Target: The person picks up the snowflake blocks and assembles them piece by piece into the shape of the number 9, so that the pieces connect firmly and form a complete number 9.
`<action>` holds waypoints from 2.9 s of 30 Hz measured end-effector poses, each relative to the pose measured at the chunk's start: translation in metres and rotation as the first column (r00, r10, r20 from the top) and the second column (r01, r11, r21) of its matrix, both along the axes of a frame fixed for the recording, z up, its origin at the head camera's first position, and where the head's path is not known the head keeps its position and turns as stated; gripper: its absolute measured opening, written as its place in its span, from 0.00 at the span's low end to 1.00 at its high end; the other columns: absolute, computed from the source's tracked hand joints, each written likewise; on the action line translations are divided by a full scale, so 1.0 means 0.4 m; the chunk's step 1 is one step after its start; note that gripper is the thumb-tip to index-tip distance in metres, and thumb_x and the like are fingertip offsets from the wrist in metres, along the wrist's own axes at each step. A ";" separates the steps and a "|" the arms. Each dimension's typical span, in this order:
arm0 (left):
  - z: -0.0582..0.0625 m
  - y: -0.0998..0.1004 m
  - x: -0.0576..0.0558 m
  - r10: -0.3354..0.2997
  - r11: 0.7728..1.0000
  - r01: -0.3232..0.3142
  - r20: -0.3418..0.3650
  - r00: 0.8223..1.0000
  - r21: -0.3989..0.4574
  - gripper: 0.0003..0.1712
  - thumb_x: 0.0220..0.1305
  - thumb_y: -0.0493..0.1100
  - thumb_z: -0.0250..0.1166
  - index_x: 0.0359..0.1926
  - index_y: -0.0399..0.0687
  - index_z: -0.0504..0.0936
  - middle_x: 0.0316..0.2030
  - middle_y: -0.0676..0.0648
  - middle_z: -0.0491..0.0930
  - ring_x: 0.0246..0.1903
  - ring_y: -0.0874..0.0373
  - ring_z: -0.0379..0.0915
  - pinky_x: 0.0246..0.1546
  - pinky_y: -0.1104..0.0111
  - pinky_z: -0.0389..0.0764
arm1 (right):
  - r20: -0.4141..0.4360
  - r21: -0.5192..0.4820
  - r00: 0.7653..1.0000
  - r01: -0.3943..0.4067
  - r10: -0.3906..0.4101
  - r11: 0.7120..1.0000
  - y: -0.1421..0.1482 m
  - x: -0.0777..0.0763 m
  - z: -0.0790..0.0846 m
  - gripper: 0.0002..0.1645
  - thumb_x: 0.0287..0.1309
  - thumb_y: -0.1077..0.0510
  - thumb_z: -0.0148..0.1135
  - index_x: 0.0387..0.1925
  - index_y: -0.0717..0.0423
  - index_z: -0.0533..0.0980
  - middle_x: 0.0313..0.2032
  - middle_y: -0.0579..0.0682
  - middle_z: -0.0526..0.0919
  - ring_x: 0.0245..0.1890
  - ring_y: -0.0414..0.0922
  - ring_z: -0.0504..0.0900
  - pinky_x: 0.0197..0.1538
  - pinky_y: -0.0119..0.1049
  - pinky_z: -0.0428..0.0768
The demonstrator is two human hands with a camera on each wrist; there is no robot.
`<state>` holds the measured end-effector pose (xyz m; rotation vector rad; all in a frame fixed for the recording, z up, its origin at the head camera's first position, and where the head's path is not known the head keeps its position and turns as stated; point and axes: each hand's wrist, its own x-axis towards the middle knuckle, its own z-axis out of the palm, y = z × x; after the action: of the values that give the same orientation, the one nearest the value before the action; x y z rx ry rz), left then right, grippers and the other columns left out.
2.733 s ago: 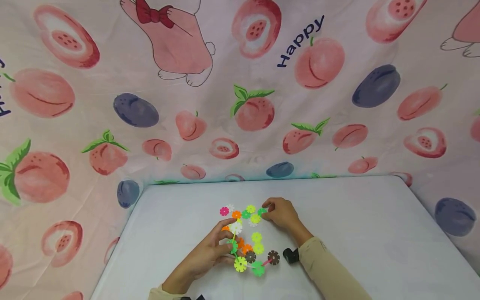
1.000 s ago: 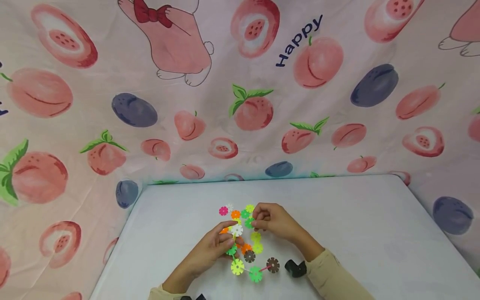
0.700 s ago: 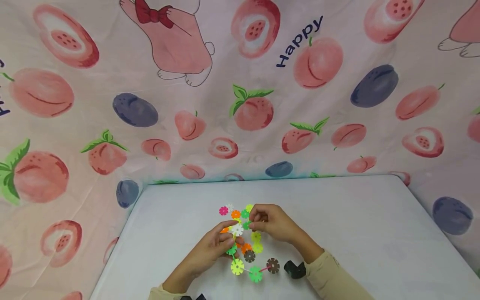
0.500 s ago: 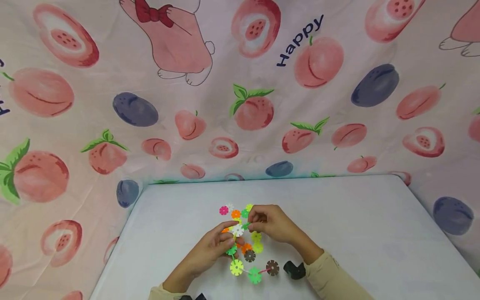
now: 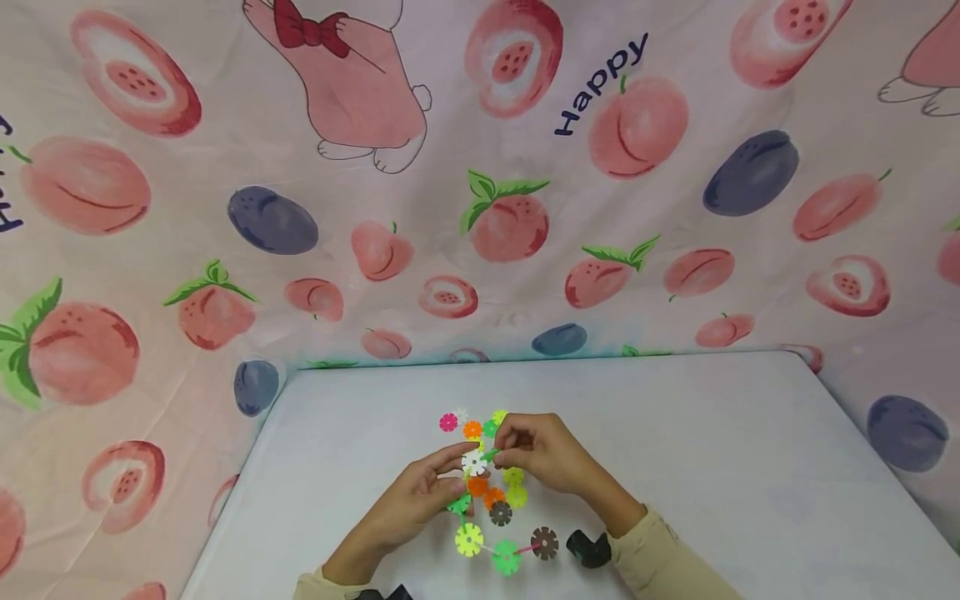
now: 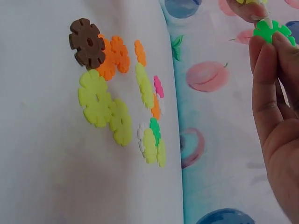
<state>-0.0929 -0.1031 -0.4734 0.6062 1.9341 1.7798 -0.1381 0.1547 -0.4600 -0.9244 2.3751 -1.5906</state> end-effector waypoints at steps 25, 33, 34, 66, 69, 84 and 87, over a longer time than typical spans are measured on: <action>0.008 0.023 0.000 0.170 0.980 -0.192 0.292 0.941 0.046 0.31 0.72 0.39 0.55 0.72 0.47 0.60 0.67 0.36 0.69 0.45 0.54 0.78 0.50 0.71 0.81 | 0.165 0.061 0.980 0.103 -0.111 0.993 0.023 -0.033 -0.045 0.08 0.63 0.56 0.70 0.41 0.54 0.83 0.37 0.47 0.87 0.38 0.53 0.87 0.42 0.40 0.88; 0.004 0.015 -0.003 0.226 0.970 -0.241 0.291 0.930 0.016 0.24 0.78 0.46 0.47 0.71 0.49 0.61 0.51 0.42 0.74 0.46 0.49 0.74 0.49 0.68 0.79 | 0.125 0.242 0.973 0.160 -0.195 0.957 0.036 -0.048 -0.086 0.06 0.61 0.51 0.71 0.38 0.45 0.83 0.32 0.42 0.85 0.30 0.42 0.83 0.33 0.35 0.83; 0.002 0.015 -0.004 0.224 0.971 -0.240 0.293 0.930 0.018 0.23 0.80 0.47 0.47 0.71 0.49 0.61 0.50 0.42 0.73 0.44 0.50 0.73 0.48 0.66 0.79 | 0.104 0.262 0.976 0.161 -0.193 0.952 0.035 -0.050 -0.090 0.06 0.61 0.51 0.71 0.37 0.45 0.83 0.32 0.42 0.85 0.31 0.40 0.82 0.34 0.33 0.82; -0.006 0.008 -0.010 0.351 0.936 -0.347 0.260 0.899 -0.062 0.12 0.75 0.42 0.56 0.52 0.38 0.71 0.36 0.49 0.77 0.41 0.56 0.76 0.47 0.67 0.80 | -0.029 0.519 0.990 0.132 -0.136 0.845 0.006 -0.046 -0.132 0.07 0.53 0.59 0.76 0.29 0.47 0.82 0.28 0.39 0.80 0.31 0.38 0.74 0.37 0.35 0.76; -0.011 0.008 -0.011 0.351 0.936 -0.346 0.257 0.900 -0.067 0.12 0.75 0.43 0.57 0.51 0.39 0.72 0.35 0.49 0.76 0.41 0.56 0.75 0.46 0.66 0.80 | -0.020 0.510 0.992 0.118 -0.125 0.852 0.012 -0.047 -0.127 0.07 0.54 0.59 0.75 0.29 0.48 0.81 0.27 0.39 0.78 0.30 0.38 0.73 0.36 0.33 0.75; -0.019 0.006 -0.016 0.337 0.941 -0.314 0.262 0.905 -0.124 0.17 0.74 0.47 0.60 0.53 0.37 0.74 0.37 0.47 0.81 0.37 0.58 0.76 0.43 0.69 0.80 | 0.114 0.419 0.978 0.111 -0.174 0.901 0.037 -0.056 -0.111 0.06 0.59 0.56 0.72 0.32 0.45 0.80 0.29 0.40 0.81 0.33 0.41 0.77 0.37 0.36 0.77; -0.021 0.005 -0.015 0.338 0.941 -0.318 0.267 0.903 -0.116 0.17 0.74 0.46 0.60 0.53 0.36 0.75 0.36 0.47 0.81 0.37 0.58 0.77 0.42 0.69 0.81 | 0.203 0.342 0.965 0.092 -0.169 0.935 0.036 -0.055 -0.096 0.04 0.61 0.56 0.69 0.36 0.48 0.81 0.32 0.42 0.83 0.33 0.42 0.79 0.36 0.38 0.80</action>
<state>-0.0991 -0.1013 -0.4819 -0.0096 1.9684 1.8626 -0.1601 0.1693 -0.4983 -0.4960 2.4699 -1.2030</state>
